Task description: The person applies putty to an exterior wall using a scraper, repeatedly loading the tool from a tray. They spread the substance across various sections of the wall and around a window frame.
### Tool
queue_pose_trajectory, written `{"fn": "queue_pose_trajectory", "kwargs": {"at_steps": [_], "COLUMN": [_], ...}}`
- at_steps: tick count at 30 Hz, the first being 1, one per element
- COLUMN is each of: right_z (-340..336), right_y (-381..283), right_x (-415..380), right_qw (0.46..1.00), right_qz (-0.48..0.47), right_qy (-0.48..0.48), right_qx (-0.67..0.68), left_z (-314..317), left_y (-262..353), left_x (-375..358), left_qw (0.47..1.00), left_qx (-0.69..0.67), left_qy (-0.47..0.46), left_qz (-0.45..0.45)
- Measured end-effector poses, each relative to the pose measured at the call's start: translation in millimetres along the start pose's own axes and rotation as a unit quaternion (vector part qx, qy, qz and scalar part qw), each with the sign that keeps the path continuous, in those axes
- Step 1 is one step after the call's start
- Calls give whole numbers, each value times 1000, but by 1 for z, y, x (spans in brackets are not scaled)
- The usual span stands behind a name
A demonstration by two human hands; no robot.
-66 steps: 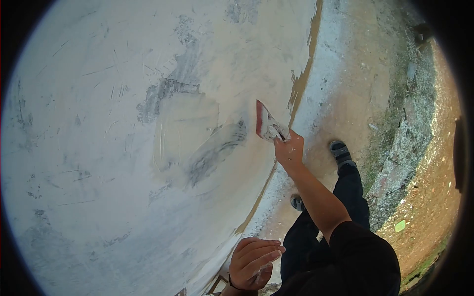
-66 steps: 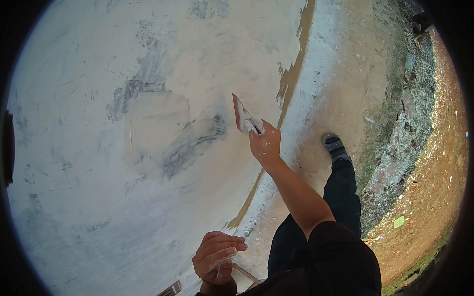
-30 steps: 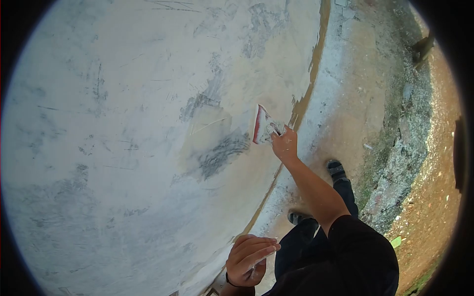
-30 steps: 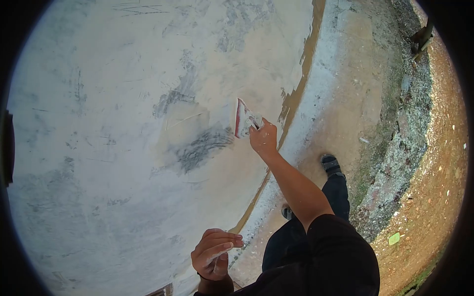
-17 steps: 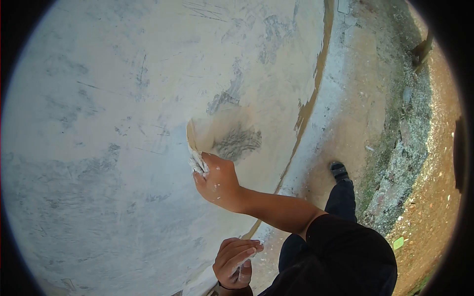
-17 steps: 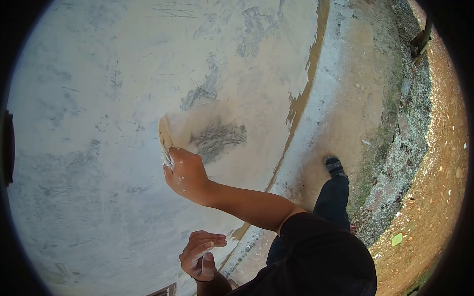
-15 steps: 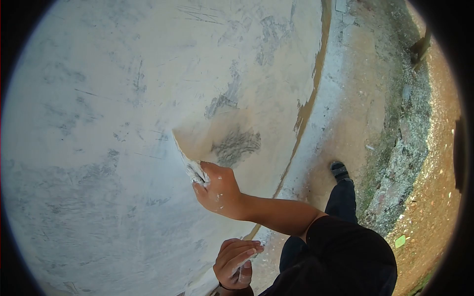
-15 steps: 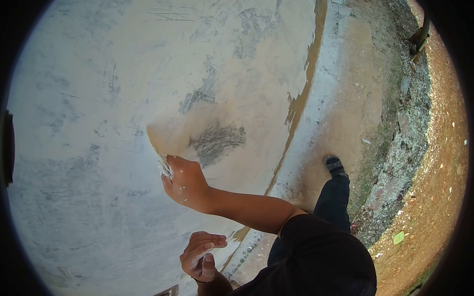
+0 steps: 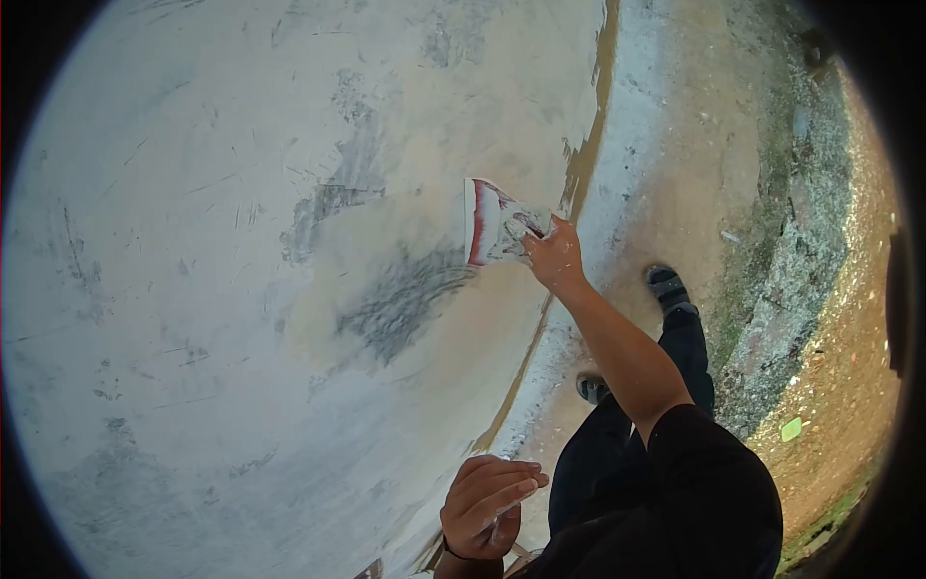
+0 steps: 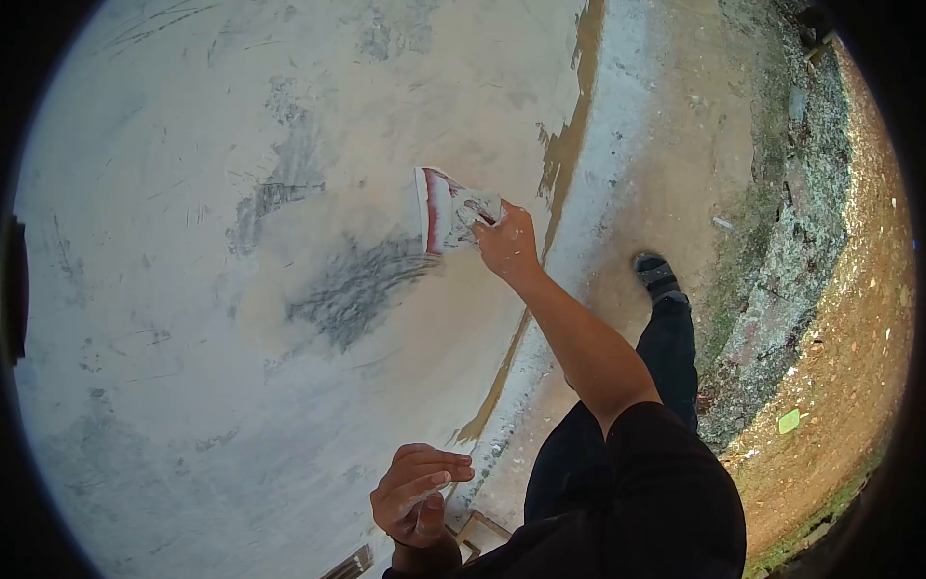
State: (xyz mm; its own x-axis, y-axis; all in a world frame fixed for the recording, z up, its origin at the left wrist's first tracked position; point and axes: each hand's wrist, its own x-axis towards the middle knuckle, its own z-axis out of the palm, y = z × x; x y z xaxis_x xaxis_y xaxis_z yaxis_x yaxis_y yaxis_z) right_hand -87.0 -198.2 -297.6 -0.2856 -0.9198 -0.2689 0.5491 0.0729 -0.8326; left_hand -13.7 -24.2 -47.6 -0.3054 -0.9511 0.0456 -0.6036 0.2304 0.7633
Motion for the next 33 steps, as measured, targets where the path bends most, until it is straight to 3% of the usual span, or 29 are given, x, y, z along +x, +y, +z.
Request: {"fn": "queue_pose_trajectory", "kwargs": {"at_steps": [2,4,6,8,10,13,17,21,24,26,27,29,32,33], "right_z": [-10,-9,20,64,107,146,130,102,84,71,64,47,3,-14], "right_y": [7,-12,-18,-18,-44,-105,-141,-90,-40,-15,0,30,45,36], "right_x": [-6,-27,-50,-81,-111,-162,-170,-116,-85,-70,-63,-49,-38,-38], "right_qw": [1000,985,977,960,966,963,960,969,987,982,984,984,983,981], "right_qz": [17,-28,-8,-119,-139,-181,-164,-114,-51,-121,-113,-76,-45,36], "right_qy": [15,42,-6,-18,-26,-118,-216,-221,-140,-70,-71,-20,-20,-29], "right_qx": [11,-165,-213,-254,-217,-163,-72,2,-66,-123,-120,-159,-176,-186], "left_z": [2,-2,-9,-20,-31,-46,-50,-32,-9,2,6,13,21,23], "left_y": [-6,-11,-17,-18,-14,-1,10,-5,-14,-18,-20,-21,-20,-19], "left_x": [-1,-5,-13,-27,-38,-53,-49,-21,0,9,14,19,24,24], "left_qw": [1000,999,999,999,999,998,999,999,999,1000,999,998,997,997], "left_qx": [-5,-4,-5,-1,10,8,9,8,5,3,7,16,15,12], "left_qy": [-17,-30,-26,-20,-18,-58,-25,-9,-6,-14,-32,-51,-70,-72], "left_qz": [11,20,27,27,40,29,36,44,37,19,19,18,14,13]}}
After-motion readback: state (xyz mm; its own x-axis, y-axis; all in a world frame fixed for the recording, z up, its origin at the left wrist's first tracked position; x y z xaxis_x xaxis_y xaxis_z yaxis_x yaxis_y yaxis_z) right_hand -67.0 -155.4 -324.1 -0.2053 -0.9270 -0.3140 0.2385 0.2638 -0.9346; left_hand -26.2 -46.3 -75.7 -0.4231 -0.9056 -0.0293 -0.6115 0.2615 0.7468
